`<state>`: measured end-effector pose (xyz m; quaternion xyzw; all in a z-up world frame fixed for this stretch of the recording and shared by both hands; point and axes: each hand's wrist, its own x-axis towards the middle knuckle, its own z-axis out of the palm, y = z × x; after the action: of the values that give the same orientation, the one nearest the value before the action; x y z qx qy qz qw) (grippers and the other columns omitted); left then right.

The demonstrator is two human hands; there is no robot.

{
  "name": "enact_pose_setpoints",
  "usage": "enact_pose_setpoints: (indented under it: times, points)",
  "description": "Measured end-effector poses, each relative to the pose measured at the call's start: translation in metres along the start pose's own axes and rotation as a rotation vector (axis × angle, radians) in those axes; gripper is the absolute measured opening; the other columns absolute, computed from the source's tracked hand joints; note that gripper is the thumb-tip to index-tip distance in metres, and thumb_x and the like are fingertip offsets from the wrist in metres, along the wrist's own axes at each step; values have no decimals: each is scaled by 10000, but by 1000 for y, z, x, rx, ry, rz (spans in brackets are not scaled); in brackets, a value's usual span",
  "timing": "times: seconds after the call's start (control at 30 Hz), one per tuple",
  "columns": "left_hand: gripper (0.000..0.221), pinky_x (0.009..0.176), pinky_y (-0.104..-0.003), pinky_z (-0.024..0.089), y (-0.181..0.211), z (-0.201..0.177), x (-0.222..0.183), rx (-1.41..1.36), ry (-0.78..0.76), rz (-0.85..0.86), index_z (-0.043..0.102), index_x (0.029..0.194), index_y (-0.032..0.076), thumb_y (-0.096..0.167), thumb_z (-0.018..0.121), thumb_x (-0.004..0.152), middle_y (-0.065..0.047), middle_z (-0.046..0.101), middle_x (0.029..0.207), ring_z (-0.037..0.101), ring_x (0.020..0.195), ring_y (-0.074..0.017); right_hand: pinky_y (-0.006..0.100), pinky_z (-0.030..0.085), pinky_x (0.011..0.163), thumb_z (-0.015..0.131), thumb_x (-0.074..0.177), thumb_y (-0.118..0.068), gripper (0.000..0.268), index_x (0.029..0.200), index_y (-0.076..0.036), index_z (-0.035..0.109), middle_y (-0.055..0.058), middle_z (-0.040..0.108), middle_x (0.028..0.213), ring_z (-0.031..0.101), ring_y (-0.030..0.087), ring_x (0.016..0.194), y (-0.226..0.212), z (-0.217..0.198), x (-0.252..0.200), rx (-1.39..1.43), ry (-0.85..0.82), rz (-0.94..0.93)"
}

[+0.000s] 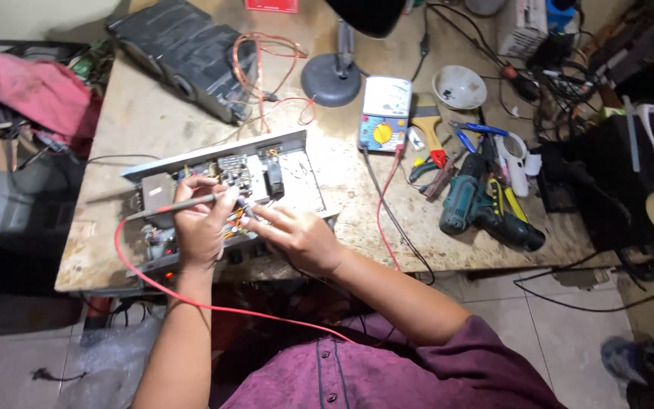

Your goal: Testing an open amplifier circuit board using a digital multimeter and probes to diagnose issues.

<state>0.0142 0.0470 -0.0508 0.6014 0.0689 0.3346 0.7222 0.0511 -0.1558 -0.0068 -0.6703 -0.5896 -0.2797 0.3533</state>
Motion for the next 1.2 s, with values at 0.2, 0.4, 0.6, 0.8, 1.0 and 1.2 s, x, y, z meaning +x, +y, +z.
enact_pose_setpoints:
  times: [0.2, 0.4, 0.6, 0.8, 1.0, 1.2]
  points:
    - [364, 672, -349, 654, 24, 11, -6, 6, -56, 15, 507, 1145, -8, -41, 783, 910, -197, 669, 951, 746, 755, -260, 472, 563, 666, 648, 902, -49, 330, 1215, -115, 728, 203, 685, 1292, 710, 383, 823, 10, -3, -36, -78, 134, 29]
    - [376, 705, -298, 639, 18, 7, -5, 17, -48, -4, 527, 1116, 5, -37, 817, 881, -173, 689, 976, 747, 778, -202, 386, 591, 719, 819, 814, -156, 266, 1051, -57, 748, 136, 749, 1022, 727, 324, 841, 107, -12, -126, -298, 329, 316]
    - [317, 713, -292, 627, 30, 15, -7, 47, -29, -3, 568, 1049, -27, -66, 829, 873, -183, 704, 957, 740, 767, -196, 327, 567, 616, 705, 898, -62, 188, 1058, -131, 776, 107, 751, 865, 738, 252, 719, 175, -110, -107, -253, 199, 856]
    - [293, 727, -247, 599, 30, 13, -7, 115, -49, 17, 586, 996, -17, -41, 847, 865, -163, 707, 942, 710, 784, -151, 330, 584, 640, 763, 892, -80, 124, 1006, -126, 779, 70, 708, 816, 738, 249, 712, 239, -139, -115, -292, 117, 755]
    - [270, 705, -247, 590, 25, 11, -7, 191, -75, 17, 595, 974, -13, -41, 836, 857, -160, 715, 912, 733, 759, -180, 319, 589, 640, 846, 868, -132, 133, 985, -125, 783, 65, 714, 835, 734, 244, 723, 257, -126, -118, -186, 153, 677]
    - [311, 697, -191, 559, 30, 14, -8, 280, -42, -24, 585, 980, 5, 31, 868, 855, -145, 729, 941, 691, 780, -112, 309, 588, 592, 841, 877, -84, 113, 972, -86, 780, 86, 699, 835, 733, 271, 678, 259, -122, -119, -104, 181, 691]
